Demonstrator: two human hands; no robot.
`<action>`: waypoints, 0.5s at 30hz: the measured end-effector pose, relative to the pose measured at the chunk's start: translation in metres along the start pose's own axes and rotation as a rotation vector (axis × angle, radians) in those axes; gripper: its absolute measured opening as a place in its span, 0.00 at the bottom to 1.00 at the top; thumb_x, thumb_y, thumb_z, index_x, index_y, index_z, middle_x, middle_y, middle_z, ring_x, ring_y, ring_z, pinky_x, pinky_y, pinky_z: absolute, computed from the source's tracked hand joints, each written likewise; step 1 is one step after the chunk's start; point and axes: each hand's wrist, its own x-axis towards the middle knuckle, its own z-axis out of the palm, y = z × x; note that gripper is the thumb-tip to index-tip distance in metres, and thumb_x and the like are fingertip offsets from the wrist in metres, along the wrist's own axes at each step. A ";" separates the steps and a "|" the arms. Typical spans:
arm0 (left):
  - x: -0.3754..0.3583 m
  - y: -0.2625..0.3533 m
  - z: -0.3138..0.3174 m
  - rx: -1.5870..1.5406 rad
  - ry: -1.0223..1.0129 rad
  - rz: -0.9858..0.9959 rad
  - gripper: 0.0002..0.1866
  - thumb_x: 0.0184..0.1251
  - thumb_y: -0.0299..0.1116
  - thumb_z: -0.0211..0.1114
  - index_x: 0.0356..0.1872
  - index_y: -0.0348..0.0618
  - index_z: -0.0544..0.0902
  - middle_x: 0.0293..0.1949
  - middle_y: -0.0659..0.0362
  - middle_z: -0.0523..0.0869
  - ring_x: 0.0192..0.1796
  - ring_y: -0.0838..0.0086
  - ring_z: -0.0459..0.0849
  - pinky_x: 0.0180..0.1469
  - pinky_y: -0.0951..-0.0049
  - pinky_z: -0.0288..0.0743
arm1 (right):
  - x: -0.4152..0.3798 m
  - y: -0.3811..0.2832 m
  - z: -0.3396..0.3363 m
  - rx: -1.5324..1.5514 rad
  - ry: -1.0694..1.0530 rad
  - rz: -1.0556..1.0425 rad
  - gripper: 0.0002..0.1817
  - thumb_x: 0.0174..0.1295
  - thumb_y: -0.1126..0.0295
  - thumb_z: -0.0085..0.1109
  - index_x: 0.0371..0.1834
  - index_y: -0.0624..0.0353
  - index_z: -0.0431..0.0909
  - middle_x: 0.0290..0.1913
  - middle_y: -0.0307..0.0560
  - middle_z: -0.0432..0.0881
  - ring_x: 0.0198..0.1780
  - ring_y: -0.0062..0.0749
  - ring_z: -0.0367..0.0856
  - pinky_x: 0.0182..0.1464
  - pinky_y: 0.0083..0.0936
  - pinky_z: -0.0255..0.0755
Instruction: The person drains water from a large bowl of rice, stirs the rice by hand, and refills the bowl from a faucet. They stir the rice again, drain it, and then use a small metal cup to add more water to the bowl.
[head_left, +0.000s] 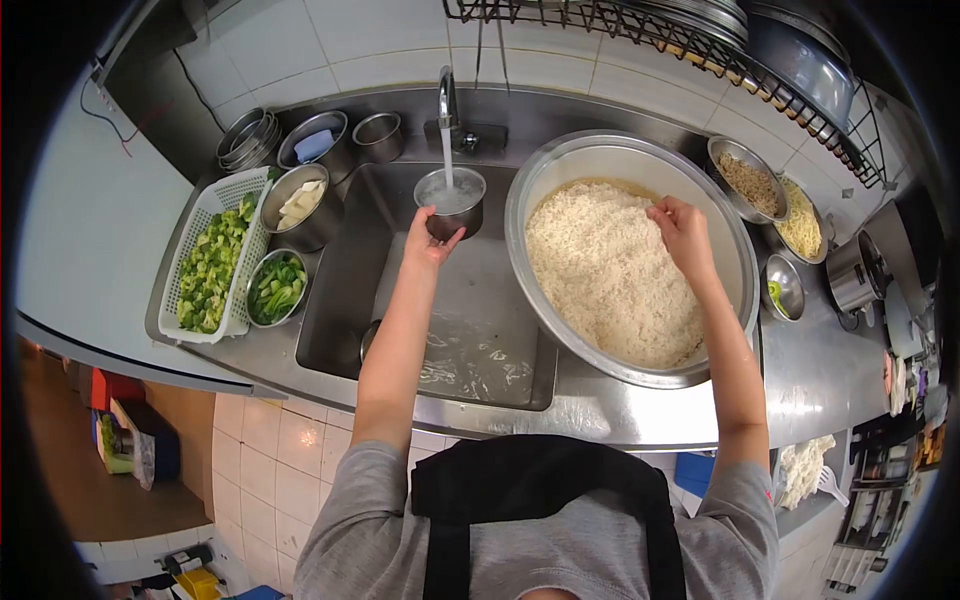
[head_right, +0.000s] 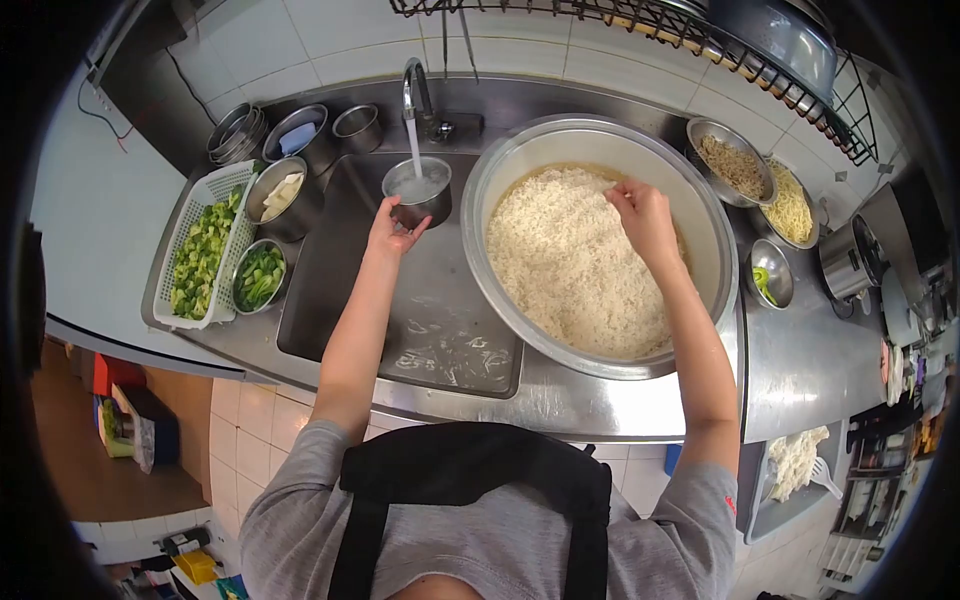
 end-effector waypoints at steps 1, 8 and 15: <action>0.001 0.000 -0.001 0.004 -0.014 0.002 0.28 0.42 0.34 0.65 0.49 0.43 0.67 0.52 0.53 0.66 0.55 0.61 0.66 0.52 0.53 0.70 | -0.002 0.003 0.004 0.005 -0.006 -0.006 0.11 0.51 0.66 0.58 0.26 0.65 0.75 0.12 0.48 0.71 0.17 0.31 0.72 0.21 0.28 0.63; 0.007 -0.002 -0.010 0.009 -0.022 -0.005 0.28 0.42 0.33 0.64 0.48 0.43 0.67 0.51 0.54 0.65 0.54 0.61 0.66 0.53 0.53 0.70 | -0.017 0.038 0.031 -0.348 -0.124 -0.208 0.09 0.39 0.76 0.57 0.15 0.62 0.64 0.17 0.54 0.72 0.25 0.48 0.73 0.27 0.36 0.64; 0.014 0.000 -0.015 0.000 -0.026 -0.006 0.28 0.40 0.32 0.64 0.48 0.44 0.66 0.52 0.53 0.63 0.55 0.61 0.64 0.52 0.53 0.70 | -0.023 0.063 0.024 -0.419 -0.834 -0.394 0.27 0.34 0.71 0.65 0.45 0.55 0.73 0.52 0.51 0.69 0.53 0.41 0.68 0.53 0.30 0.64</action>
